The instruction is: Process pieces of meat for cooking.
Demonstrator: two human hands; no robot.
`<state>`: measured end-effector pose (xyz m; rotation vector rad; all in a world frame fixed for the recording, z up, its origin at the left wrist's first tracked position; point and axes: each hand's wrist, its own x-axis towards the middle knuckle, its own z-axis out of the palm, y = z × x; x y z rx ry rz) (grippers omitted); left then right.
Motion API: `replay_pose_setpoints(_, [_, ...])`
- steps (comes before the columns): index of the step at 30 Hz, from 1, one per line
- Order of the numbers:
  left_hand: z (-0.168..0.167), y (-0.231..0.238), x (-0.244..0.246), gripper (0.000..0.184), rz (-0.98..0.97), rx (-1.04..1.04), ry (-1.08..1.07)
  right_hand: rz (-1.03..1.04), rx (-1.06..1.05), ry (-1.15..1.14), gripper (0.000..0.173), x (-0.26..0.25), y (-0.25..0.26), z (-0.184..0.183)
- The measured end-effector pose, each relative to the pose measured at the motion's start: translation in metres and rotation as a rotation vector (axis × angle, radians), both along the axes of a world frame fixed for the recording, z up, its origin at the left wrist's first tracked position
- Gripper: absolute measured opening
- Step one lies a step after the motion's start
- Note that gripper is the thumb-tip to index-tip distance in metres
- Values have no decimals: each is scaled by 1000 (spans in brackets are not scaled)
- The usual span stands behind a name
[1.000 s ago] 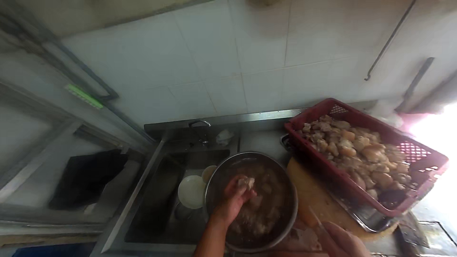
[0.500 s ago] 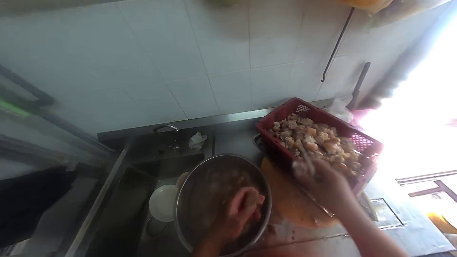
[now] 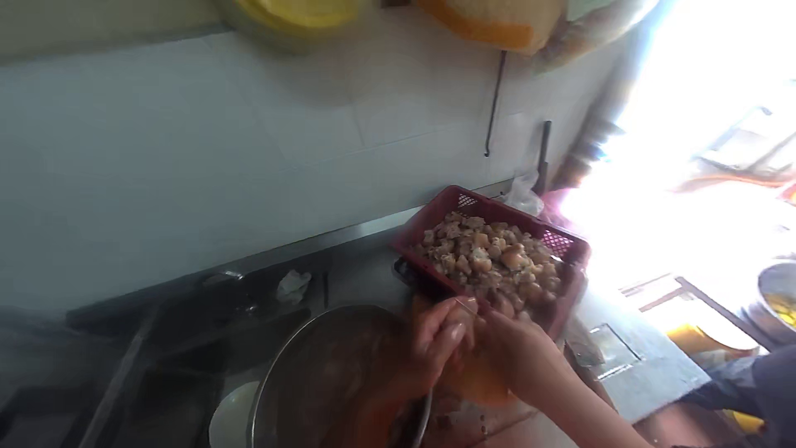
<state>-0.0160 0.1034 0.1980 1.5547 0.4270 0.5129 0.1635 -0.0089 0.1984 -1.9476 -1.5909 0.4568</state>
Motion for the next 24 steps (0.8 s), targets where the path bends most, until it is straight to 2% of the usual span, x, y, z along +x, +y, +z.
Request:
replay_pose_setpoints(2, [-12,-12,-2,43,18,-88,-64,-43,-120,-8,47,8,-4,2])
replay_pose_setpoints(5, [-23,-17,-11,43,96,-161,-43,40,-83,-31,42,-12,-15,2])
replay_pose_setpoints(8, [-29,-30,-27,43,137,-254,-37,53,-169,-57,43,-20,-12,-7])
replay_pose_setpoints(11, [-29,-34,-47,44,196,-237,30,99,-38,-136,44,-39,-12,-12])
replay_pose_setpoints(15, [-41,-44,-71,44,220,-291,-22,156,-143,-170,48,-52,-7,-18])
replay_pose_setpoints(17, [-44,-47,-84,45,233,-300,-8,195,-103,-203,49,-62,-7,-20])
replay_pose_setpoints(18, [-45,-49,-91,45,238,-301,18,231,-116,-212,50,-70,-8,-20])
replay_pose_setpoints(20, [-56,-51,-107,45,292,-254,106,267,-305,-217,54,-79,-6,-23])
replay_pose_setpoints(22, [-75,-44,-132,45,450,-60,342,242,-536,-165,50,-73,6,-24])
replay_pose_setpoints(24, [-100,-35,-165,44,573,148,614,187,-612,-34,37,-66,1,-26])
